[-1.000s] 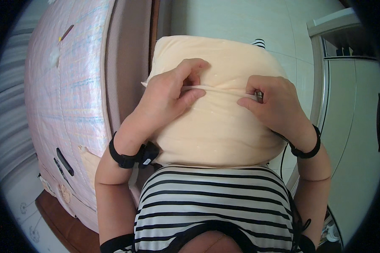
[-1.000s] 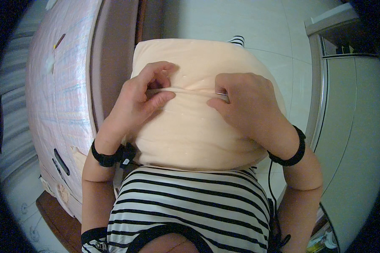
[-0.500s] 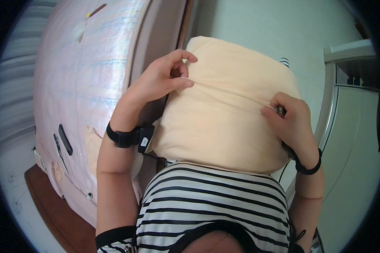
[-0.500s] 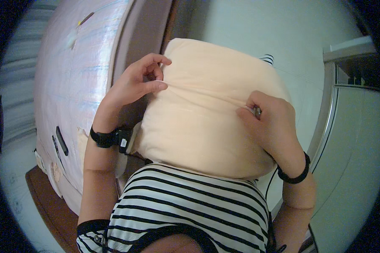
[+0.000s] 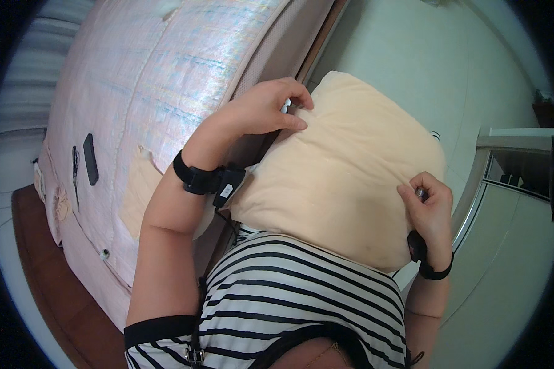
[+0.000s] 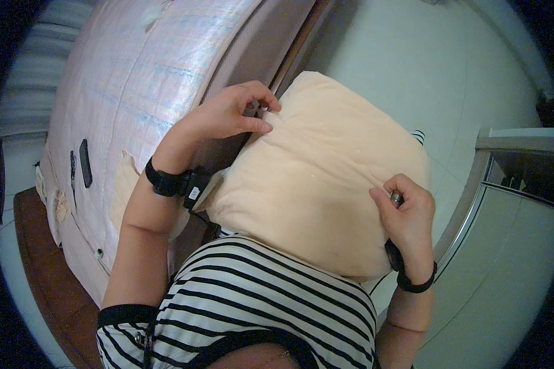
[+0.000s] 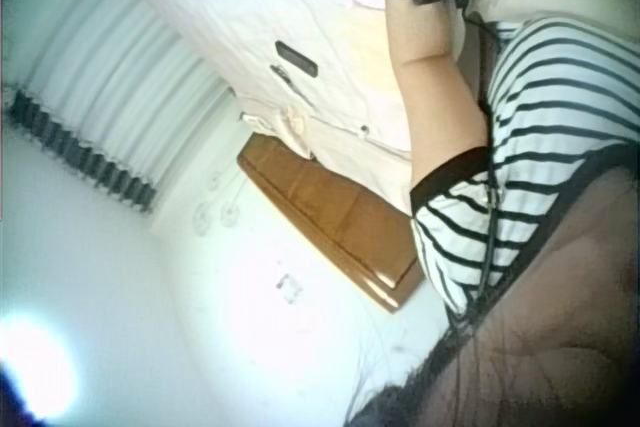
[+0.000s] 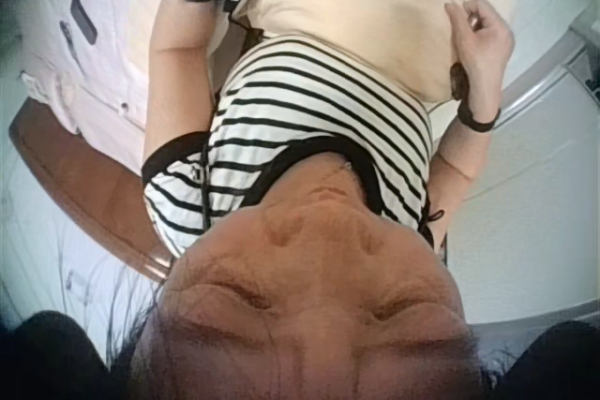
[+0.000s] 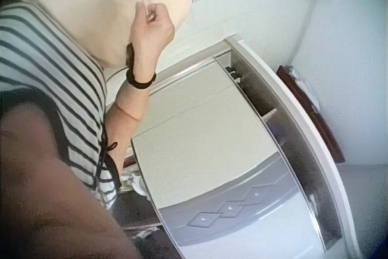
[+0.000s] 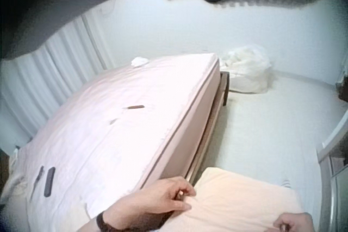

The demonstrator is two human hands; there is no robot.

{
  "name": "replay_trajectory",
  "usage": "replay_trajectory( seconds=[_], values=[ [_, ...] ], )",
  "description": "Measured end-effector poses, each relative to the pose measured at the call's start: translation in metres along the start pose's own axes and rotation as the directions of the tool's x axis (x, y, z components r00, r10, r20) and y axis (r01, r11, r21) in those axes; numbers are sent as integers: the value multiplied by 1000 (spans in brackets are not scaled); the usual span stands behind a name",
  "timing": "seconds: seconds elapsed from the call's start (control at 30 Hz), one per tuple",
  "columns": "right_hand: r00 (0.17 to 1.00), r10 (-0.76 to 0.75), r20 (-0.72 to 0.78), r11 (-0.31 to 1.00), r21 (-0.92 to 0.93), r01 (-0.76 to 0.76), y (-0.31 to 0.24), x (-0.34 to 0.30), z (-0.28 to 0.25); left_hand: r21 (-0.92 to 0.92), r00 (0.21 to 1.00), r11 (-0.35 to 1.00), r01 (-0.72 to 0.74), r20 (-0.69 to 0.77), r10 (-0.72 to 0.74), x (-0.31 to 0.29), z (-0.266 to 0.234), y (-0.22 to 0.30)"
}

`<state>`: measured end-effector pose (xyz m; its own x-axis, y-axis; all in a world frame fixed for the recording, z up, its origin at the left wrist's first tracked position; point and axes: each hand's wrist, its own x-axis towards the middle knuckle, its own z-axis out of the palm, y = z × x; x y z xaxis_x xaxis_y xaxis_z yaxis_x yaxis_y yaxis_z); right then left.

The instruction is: The person adds stuffing to a cushion through an opening, سپس closes the seam using a needle and thread with both hands.

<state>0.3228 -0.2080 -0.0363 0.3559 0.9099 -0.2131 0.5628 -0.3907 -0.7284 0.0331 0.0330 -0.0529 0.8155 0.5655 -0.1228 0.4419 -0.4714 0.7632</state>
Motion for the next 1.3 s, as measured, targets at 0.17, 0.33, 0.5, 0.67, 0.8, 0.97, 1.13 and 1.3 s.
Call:
replay_trajectory(
  seconds=[0.17, 0.33, 0.5, 0.67, 0.8, 0.97, 1.13, 1.3],
  values=[
    [999, -22, -28, 1000, 12, 22, 4, -1, 2, -51, 998, 998, 48, -25, -49, 2, 7, -5],
    [999, -24, -21, 1000, -17, 24, 3, 0, 3, 179, 985, 983, -33, -163, 63, 3, 27, -8],
    [996, -60, -60, 996, -75, 55, -3, -4, 2, 373, 829, 836, -402, -239, 506, 2, 39, 37],
    [995, -65, -71, 998, -16, 63, -3, -7, -5, 493, 891, 748, -443, 149, 430, -5, 78, 37],
    [991, -37, -130, 998, 48, 44, -13, -31, -21, 536, 925, 758, -371, 140, 354, -7, 75, 32],
    [985, -164, -49, 985, 40, 166, 22, -45, -9, 571, 930, 736, -364, 181, 320, -2, 73, 41],
    [983, -106, -147, 986, 113, 123, 20, -53, -20, 502, 882, 728, -467, 198, 429, -8, 70, 57],
    [978, -138, -156, 983, 102, 155, 18, -59, -19, 365, 905, 874, -321, -156, 397, -7, 49, 24]
  ],
)
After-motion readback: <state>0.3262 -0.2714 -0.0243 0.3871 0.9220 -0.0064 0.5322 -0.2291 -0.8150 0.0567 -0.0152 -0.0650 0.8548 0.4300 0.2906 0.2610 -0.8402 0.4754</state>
